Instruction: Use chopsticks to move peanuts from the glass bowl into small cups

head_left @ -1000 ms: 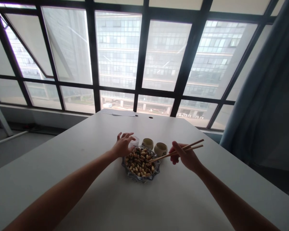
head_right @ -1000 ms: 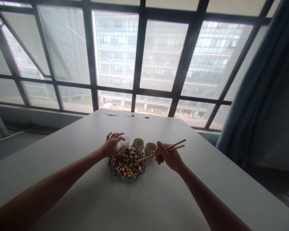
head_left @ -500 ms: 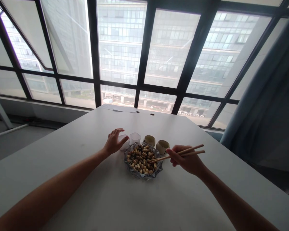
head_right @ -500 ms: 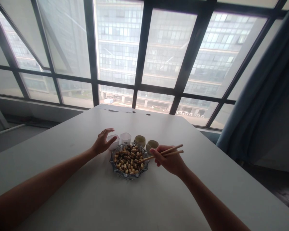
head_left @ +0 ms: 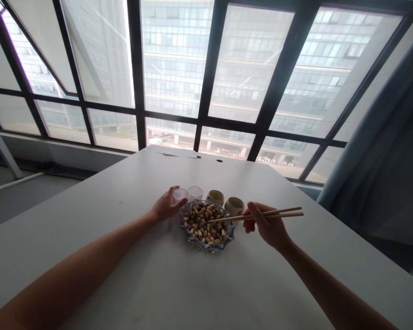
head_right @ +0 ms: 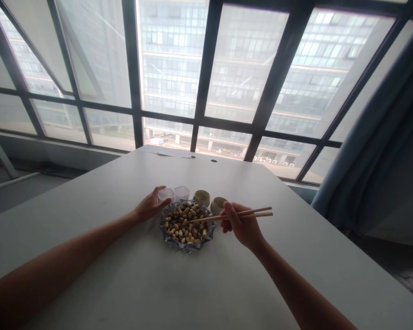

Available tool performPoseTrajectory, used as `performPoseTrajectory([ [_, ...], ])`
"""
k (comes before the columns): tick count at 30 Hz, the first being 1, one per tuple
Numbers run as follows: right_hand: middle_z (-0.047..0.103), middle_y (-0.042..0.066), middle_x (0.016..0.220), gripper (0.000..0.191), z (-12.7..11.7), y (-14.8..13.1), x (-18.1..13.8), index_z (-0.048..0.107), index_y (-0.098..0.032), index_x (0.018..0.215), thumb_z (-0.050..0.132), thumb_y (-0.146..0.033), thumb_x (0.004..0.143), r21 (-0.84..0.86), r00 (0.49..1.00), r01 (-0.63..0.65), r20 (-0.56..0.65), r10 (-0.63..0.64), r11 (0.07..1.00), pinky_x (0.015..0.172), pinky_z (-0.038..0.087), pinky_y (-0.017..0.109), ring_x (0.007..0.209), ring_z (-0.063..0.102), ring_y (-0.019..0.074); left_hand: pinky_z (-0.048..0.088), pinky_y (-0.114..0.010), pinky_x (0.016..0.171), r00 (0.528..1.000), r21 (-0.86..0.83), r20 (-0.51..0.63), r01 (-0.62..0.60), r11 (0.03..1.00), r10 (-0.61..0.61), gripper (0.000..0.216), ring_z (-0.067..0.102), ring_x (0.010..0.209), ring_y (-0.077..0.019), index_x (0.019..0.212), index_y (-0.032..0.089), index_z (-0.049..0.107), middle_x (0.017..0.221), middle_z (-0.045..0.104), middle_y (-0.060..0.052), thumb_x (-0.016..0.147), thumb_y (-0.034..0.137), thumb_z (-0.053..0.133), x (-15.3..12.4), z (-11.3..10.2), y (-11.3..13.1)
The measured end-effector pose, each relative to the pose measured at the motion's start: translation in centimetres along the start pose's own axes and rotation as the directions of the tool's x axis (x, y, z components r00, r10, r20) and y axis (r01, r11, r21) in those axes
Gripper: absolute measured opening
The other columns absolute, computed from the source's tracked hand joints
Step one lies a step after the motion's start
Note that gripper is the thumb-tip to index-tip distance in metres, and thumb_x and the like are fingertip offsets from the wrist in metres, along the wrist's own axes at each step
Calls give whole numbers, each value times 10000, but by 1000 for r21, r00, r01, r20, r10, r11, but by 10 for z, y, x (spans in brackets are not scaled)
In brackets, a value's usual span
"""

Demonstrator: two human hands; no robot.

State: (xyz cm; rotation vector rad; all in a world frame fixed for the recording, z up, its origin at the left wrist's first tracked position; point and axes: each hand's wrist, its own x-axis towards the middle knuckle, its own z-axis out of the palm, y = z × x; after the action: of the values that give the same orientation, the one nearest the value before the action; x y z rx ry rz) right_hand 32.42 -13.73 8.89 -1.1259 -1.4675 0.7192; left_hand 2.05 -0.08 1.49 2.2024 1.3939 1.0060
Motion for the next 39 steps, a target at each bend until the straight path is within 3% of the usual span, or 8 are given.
performPoseTrajectory([
  [5, 592, 21, 378, 574, 3, -2, -2, 633, -163, 585, 660, -713, 747, 5, 971, -156, 184, 153, 988, 270, 364, 182, 278, 540, 127, 499, -393, 775, 1000, 21, -2, 8, 1000, -8, 822, 664, 836, -283, 1376, 143, 438, 888, 686, -94, 823, 751, 470, -1, 0, 0],
  [7, 611, 23, 403, 566, 8, 0, -4, 633, -164, 594, 667, -709, 743, 8, 972, -153, 180, 149, 988, 286, 389, 180, 298, 558, 125, 496, -382, 760, 1000, 23, -1, 12, 1000, -12, 825, 662, 795, -271, 1377, 145, 438, 853, 684, -82, 823, 755, 470, -1, -1, 0],
  [11, 643, 27, 460, 542, 12, 4, -3, 652, -169, 624, 684, -697, 742, -2, 994, -83, 75, 83, 997, 337, 460, 203, 347, 585, 126, 491, -373, 746, 1000, 30, 13, 14, 999, -15, 822, 654, 762, -260, 1387, 135, 429, 813, 674, -70, 837, 744, 463, 0, -1, 0],
  [19, 615, 20, 430, 561, 1, -1, 2, 645, -182, 636, 644, -729, 758, -25, 992, 54, -111, -57, 998, 317, 435, 229, 331, 571, 141, 478, -361, 726, 1000, 11, 12, 13, 1000, -13, 807, 637, 742, -251, 1379, 130, 435, 779, 651, -54, 837, 726, 478, -1, 0, 1],
  [29, 665, 38, 542, 446, 14, 10, -10, 639, -180, 673, 595, -556, 908, -76, 974, 150, 183, -134, 986, 434, 493, 243, 458, 630, 146, 471, -343, 705, 1000, 1, 0, -10, 1000, 10, 772, 634, 729, -239, 1374, 141, 445, 767, 644, -44, 843, 698, 503, 2, 1, -5],
  [33, 635, 21, 489, 469, 10, 4, -10, 644, -181, 686, 558, -578, 919, -57, 981, 145, 138, -136, 988, 385, 469, 237, 397, 600, 142, 471, -342, 711, 1000, -1, 4, -10, 1000, 10, 764, 641, 745, -243, 1375, 143, 441, 769, 645, -43, 848, 691, 508, 1, 2, -5],
  [36, 616, 15, 465, 477, -1, -5, -6, 643, -185, 683, 534, -576, 933, -141, 976, 216, 64, -209, 966, 382, 463, 238, 378, 582, 138, 471, -343, 716, 1000, -4, 5, -13, 1000, 13, 764, 641, 746, -243, 1372, 139, 446, 769, 647, -45, 846, 691, 510, 1, 3, -5],
  [39, 623, 21, 488, 468, -12, -12, -3, 633, -190, 660, 524, -540, 950, -282, 944, 326, 141, -297, 903, 410, 469, 241, 403, 582, 135, 473, -346, 721, 1000, -7, -2, -17, 1000, 17, 761, 640, 744, -240, 1372, 141, 450, 774, 651, -47, 844, 685, 515, 1, 2, -4],
])
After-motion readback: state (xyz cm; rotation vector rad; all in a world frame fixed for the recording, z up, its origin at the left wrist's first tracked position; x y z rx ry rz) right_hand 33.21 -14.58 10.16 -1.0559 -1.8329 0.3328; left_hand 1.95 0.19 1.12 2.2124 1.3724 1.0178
